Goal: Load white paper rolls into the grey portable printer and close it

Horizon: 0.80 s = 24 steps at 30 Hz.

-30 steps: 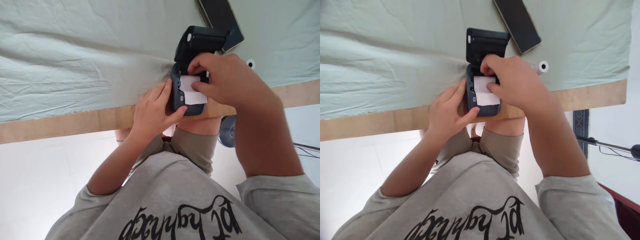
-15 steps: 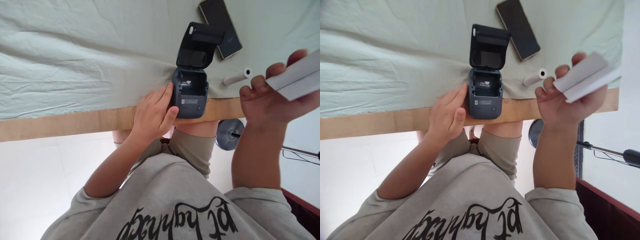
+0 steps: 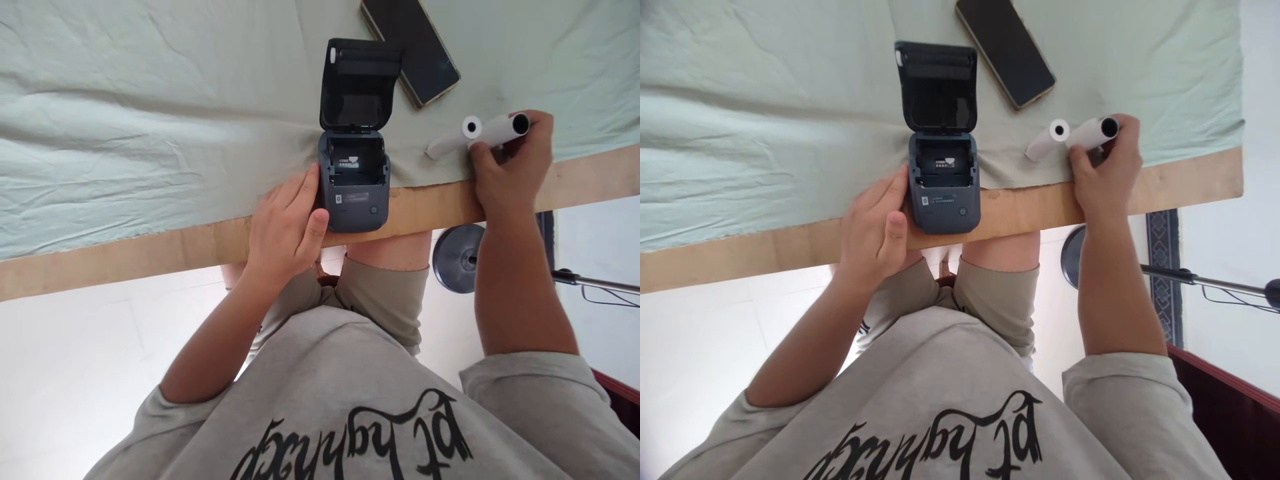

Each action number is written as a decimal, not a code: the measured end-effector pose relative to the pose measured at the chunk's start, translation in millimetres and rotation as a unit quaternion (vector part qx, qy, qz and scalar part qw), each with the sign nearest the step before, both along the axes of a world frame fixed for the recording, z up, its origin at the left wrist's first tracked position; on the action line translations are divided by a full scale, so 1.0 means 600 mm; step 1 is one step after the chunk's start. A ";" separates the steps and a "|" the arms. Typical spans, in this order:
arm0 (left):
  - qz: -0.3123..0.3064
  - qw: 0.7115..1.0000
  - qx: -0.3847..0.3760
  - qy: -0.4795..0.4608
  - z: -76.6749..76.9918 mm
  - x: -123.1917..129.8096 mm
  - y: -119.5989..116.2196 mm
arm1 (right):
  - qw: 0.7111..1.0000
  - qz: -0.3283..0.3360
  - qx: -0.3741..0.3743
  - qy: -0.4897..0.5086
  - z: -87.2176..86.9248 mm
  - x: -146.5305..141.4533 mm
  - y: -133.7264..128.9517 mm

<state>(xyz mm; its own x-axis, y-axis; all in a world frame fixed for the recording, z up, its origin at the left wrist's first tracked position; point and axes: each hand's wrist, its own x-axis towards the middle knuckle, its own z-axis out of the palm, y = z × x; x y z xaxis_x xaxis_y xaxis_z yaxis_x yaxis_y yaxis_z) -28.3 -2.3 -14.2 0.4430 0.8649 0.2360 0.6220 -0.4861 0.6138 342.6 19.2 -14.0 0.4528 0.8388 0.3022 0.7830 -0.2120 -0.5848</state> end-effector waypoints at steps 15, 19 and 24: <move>0.009 1.000 -0.015 -0.008 -0.001 0.001 -0.002 | 0.991 0.110 -0.052 -0.049 0.037 -0.150 -0.004; 0.008 1.000 -0.004 0.001 0.001 0.002 -0.002 | 0.993 0.100 -0.046 -0.042 0.025 -0.139 -0.006; 0.011 1.000 -0.001 0.005 0.002 0.004 -0.002 | 0.994 0.099 -0.036 -0.036 0.023 -0.138 -0.009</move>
<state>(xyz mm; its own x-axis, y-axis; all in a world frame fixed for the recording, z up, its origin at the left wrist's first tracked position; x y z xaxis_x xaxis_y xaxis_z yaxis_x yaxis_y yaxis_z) -25.9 -3.5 -13.1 0.4259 0.8749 0.2305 0.6387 -0.4712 0.6084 259.5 13.9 -0.2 0.2551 0.9301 0.2642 0.8530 -0.0879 -0.5144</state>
